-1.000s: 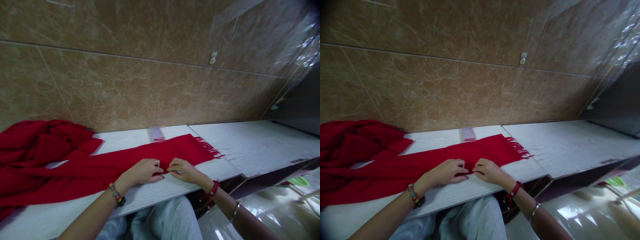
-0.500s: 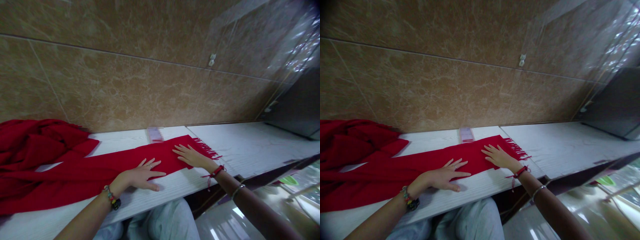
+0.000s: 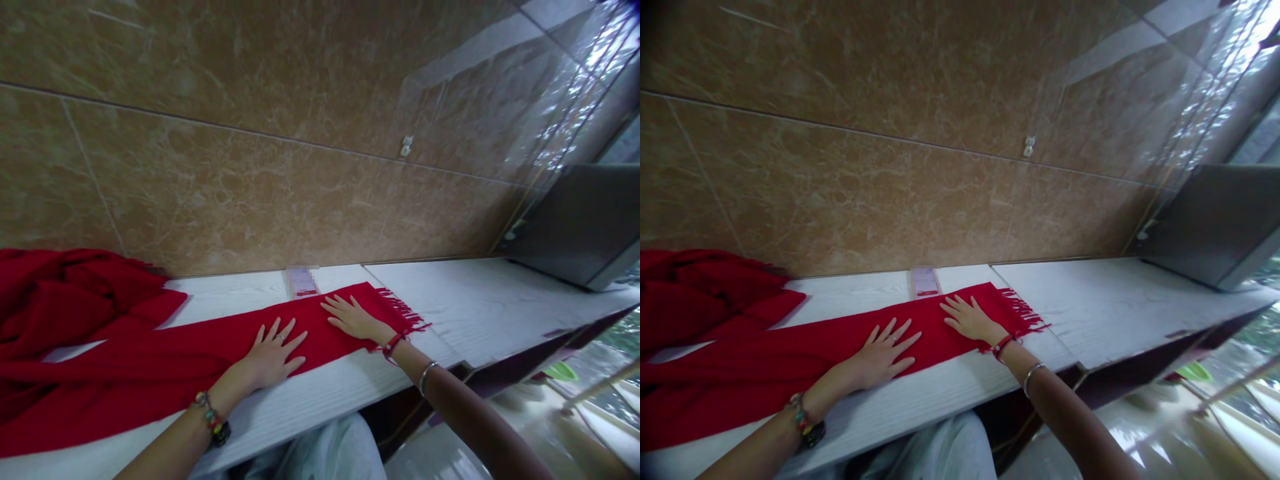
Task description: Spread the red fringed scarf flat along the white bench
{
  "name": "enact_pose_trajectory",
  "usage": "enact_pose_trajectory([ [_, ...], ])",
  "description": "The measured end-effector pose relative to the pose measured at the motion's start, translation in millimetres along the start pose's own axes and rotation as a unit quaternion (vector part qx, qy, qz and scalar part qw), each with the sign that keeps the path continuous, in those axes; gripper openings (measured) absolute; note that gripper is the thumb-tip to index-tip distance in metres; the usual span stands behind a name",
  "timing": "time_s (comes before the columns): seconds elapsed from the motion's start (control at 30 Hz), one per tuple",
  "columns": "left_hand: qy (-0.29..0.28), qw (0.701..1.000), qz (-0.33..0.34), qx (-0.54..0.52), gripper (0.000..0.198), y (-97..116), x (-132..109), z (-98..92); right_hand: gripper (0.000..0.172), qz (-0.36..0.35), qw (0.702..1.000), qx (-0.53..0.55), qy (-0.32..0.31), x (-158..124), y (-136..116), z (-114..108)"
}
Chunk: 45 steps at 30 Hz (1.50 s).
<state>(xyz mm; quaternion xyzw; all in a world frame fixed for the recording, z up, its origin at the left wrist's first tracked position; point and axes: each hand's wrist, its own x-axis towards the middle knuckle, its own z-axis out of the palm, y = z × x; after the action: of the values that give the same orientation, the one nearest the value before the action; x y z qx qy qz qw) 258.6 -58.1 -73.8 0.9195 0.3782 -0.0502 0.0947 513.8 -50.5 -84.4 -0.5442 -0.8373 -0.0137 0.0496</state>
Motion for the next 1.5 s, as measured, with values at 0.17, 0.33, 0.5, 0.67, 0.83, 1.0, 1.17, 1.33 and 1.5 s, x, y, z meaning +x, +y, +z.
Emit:
enact_pose_trajectory([
  [0.17, -0.008, 1.000, -0.006, -0.005, 0.054, -0.6, 0.2, -1.9, 0.045, 0.112, 0.994, -0.015, -0.001, -28.8, 68.1, 10.2],
  [0.33, 0.000, 0.999, -0.032, -0.016, 0.057, -0.8, 1.0, -0.1, 0.047, 0.197, 0.980, -0.031, 0.025, -50.1, 106.6, -0.5],
  [0.5, -0.003, 0.996, -0.080, -0.026, 0.065, 1.8, -1.3, -2.7, 0.050, 0.132, 0.988, -0.025, 0.081, -19.6, 71.1, -6.8],
  [0.67, -0.007, 0.995, -0.099, -0.034, 0.068, 4.5, -2.7, -4.9, 0.049, 0.049, 0.997, -0.016, 0.056, 4.1, 35.4, 8.9],
  [0.83, -0.011, 0.994, -0.097, -0.047, 0.070, 3.9, -2.6, -3.7, 0.047, 0.138, 0.989, -0.003, 0.053, -15.0, 66.5, 17.3],
  [1.0, 0.046, 0.998, -0.034, -0.010, 0.065, 1.7, -2.2, -6.7, 0.048, 0.128, 0.986, -0.005, 0.106, -43.2, 73.2, -2.7],
  [1.17, 0.103, 0.983, 0.148, 0.041, 0.049, 6.6, -8.0, -16.3, 0.030, -0.045, 0.995, 0.043, 0.083, -72.1, 21.9, -26.3],
  [1.33, 0.079, 0.980, 0.167, 0.072, 0.054, 10.7, -15.3, -26.6, 0.029, -0.067, 0.996, -0.031, 0.041, -83.0, -12.9, -33.3],
  [1.5, 0.071, 0.979, 0.174, 0.074, 0.060, 7.8, -17.2, -29.3, 0.030, -0.058, 0.992, -0.106, 0.047, -78.6, -18.8, -24.2],
])
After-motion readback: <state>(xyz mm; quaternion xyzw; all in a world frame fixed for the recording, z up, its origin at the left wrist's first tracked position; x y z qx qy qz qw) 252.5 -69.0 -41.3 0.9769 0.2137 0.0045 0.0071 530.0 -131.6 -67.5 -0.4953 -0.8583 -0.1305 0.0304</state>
